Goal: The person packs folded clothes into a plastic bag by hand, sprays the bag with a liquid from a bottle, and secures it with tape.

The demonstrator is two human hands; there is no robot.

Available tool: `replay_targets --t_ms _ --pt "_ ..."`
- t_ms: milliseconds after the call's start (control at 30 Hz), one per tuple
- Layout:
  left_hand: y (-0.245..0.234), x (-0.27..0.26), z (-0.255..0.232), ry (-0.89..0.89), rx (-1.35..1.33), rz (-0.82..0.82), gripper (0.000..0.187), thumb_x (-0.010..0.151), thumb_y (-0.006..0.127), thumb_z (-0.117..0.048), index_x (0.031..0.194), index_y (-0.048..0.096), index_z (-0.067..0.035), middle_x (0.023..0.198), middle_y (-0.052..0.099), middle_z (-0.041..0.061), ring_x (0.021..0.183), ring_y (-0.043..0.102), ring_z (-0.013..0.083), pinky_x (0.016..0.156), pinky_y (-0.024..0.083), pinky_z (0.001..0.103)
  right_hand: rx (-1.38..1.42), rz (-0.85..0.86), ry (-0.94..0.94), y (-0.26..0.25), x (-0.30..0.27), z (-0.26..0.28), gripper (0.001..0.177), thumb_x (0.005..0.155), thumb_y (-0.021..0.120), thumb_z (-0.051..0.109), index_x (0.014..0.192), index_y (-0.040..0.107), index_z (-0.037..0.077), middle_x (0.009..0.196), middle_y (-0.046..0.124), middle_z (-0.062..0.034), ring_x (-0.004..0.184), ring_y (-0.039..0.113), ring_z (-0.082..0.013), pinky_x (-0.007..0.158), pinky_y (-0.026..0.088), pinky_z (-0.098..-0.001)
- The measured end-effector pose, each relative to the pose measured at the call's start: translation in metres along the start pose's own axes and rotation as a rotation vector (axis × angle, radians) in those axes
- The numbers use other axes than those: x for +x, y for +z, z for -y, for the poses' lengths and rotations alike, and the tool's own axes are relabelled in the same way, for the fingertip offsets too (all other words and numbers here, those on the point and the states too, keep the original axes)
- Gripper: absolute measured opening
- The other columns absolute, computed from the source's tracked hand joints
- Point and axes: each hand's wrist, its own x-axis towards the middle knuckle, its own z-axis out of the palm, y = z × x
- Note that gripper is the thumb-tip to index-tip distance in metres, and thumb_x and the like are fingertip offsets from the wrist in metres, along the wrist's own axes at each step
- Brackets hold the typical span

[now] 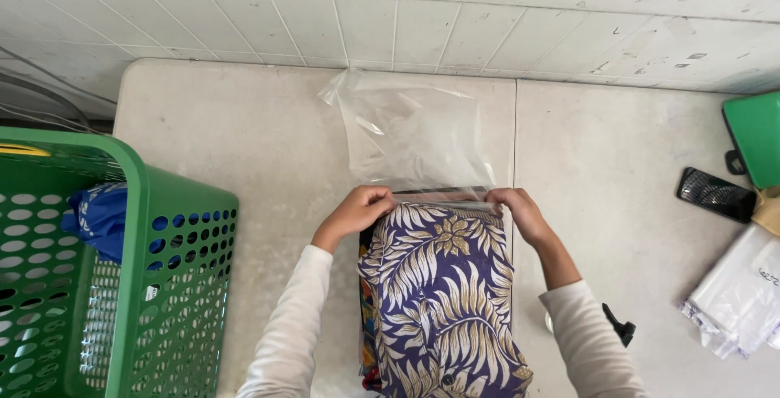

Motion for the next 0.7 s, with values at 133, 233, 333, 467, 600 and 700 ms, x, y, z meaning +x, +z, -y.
replay_targets --t_ms 133,233,333,467,600,700 --pt "0.001 0.006 -0.012 -0.145 -0.315 0.148 0.024 0.087 0.047 -0.020 0.065 0.053 -0.012 0.055 0.044 -0.001 0.056 0.040 0.0085 0.052 0.033 0.022 0.008 0.232 0.277 -0.009 0.004 0.027 0.055 0.091 0.042 0.045 0.095 0.069 -0.003 0.095 0.066 -0.0189 0.099 0.055 -0.0260 0.096 0.034 -0.0402" --pt "-0.002 -0.010 -0.053 -0.199 -0.396 0.180 0.025 0.090 0.047 -0.023 0.068 0.053 -0.012 0.056 0.039 -0.004 0.055 0.036 0.0063 0.052 0.028 0.020 0.058 0.317 0.210 0.003 -0.012 0.061 0.031 0.074 0.069 0.029 0.087 0.064 0.000 0.079 0.059 -0.0083 0.080 0.052 -0.0194 0.075 0.040 -0.0340" --pt "0.000 -0.015 -0.045 -0.160 -0.417 0.193 0.015 0.084 0.062 -0.022 0.081 0.054 -0.010 0.066 0.042 -0.006 0.066 0.040 0.0055 0.060 0.031 0.020 0.094 0.252 0.165 0.026 -0.029 0.094 0.034 0.062 0.083 0.010 0.077 0.054 0.002 0.068 0.042 0.0017 0.069 0.044 -0.0146 0.062 0.034 -0.0271" --pt "0.023 -0.015 -0.016 -0.088 -0.326 0.031 0.039 0.062 0.084 -0.014 0.079 0.048 -0.010 0.068 0.034 -0.006 0.069 0.037 0.0091 0.061 0.029 0.022 -0.090 0.035 0.080 0.050 -0.043 0.109 0.042 0.055 0.087 0.006 0.066 0.047 0.006 0.061 0.034 0.0030 0.063 0.039 -0.0136 0.060 0.028 -0.0262" --pt "0.058 -0.033 -0.015 -0.125 -0.033 -0.181 0.034 0.067 0.079 -0.018 0.072 0.046 -0.014 0.060 0.038 0.000 0.059 0.044 0.0189 0.058 0.037 0.030 -0.313 -0.103 0.013 0.043 -0.046 0.003 0.039 0.061 0.084 0.017 0.065 0.047 0.006 0.053 0.035 -0.0032 0.056 0.041 -0.0173 0.056 0.032 -0.0300" --pt "0.078 -0.047 -0.015 0.054 0.231 -0.530 0.041 0.072 0.078 -0.026 0.059 0.041 -0.014 0.047 0.042 0.004 0.049 0.051 0.0255 0.051 0.041 0.032 -0.755 -0.354 -0.454 0.042 -0.050 -0.050 0.031 0.064 0.071 0.014 0.057 0.042 0.019 0.052 0.035 0.0042 0.051 0.046 -0.0164 0.049 0.038 -0.0259"
